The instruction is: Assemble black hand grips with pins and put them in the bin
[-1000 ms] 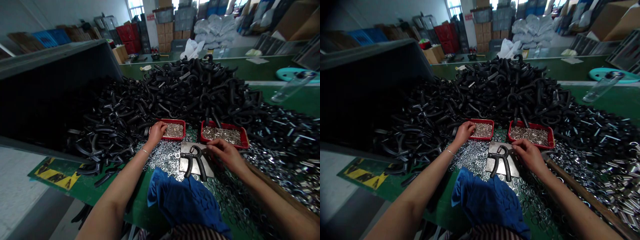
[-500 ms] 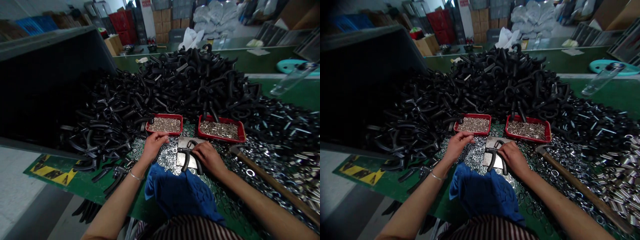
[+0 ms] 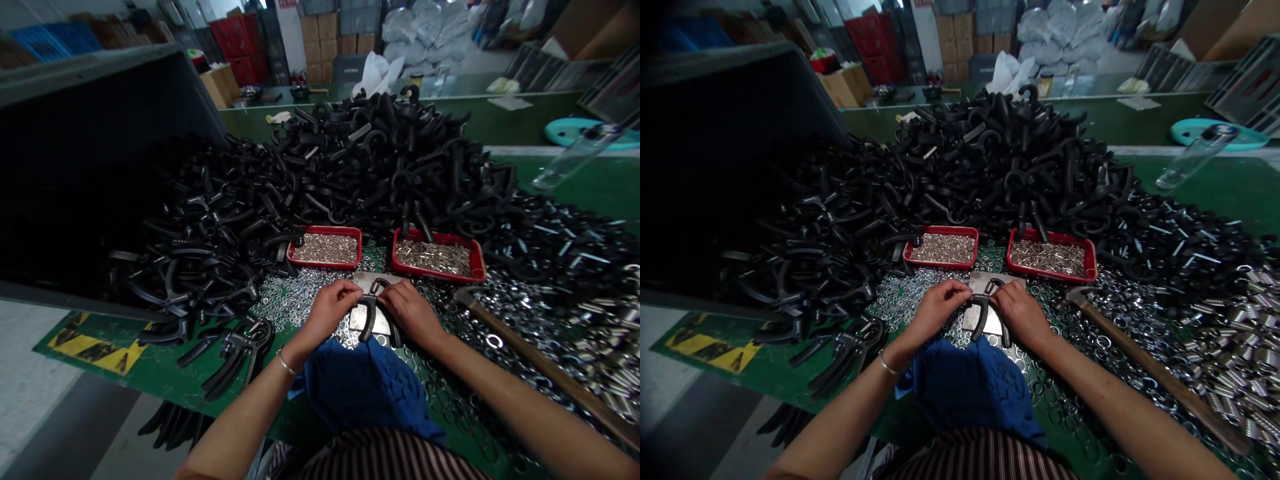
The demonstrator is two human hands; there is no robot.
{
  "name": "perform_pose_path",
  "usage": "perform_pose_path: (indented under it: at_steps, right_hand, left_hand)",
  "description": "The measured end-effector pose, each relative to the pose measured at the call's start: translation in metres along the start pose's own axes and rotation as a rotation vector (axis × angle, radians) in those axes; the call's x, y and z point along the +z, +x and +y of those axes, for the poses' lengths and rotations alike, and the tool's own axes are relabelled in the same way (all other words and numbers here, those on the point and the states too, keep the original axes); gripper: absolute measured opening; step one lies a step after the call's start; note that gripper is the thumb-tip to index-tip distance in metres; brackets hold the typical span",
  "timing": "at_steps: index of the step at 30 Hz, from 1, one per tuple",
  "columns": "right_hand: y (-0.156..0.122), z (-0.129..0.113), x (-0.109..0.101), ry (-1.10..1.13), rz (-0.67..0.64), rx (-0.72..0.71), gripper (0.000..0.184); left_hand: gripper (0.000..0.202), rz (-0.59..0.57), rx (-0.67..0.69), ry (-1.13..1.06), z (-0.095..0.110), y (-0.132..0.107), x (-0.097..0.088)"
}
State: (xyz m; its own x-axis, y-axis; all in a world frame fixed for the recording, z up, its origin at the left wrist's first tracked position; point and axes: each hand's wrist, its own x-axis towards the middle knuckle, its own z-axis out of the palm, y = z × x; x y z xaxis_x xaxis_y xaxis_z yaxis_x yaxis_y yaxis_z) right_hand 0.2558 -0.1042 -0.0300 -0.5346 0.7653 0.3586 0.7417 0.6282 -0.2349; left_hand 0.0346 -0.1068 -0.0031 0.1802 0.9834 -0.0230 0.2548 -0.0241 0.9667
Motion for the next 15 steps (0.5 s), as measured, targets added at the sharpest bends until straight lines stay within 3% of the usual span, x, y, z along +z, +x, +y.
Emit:
perform_pose_path:
  at_steps: [5,10,12,15]
  right_hand:
    - [0.000,0.002,-0.002,0.023,-0.062,-0.005,0.027]
    - [-0.003,0.007,-0.007,0.189,-0.091,-0.039,0.027]
    - [-0.012,0.015,-0.016,0.245,-0.047,0.007,0.026]
    - [-0.041,0.036,-0.040,0.169,0.054,0.187,0.031]
  left_hand:
    - [0.011,-0.016,0.285,0.468,-0.001,0.007,0.016]
    - [0.017,-0.039,0.405,0.799,-0.007,0.015,0.033]
    - [0.020,-0.052,0.438,0.881,-0.010,0.016,0.036]
    - [0.023,-0.096,0.522,0.955,-0.016,0.014,0.036]
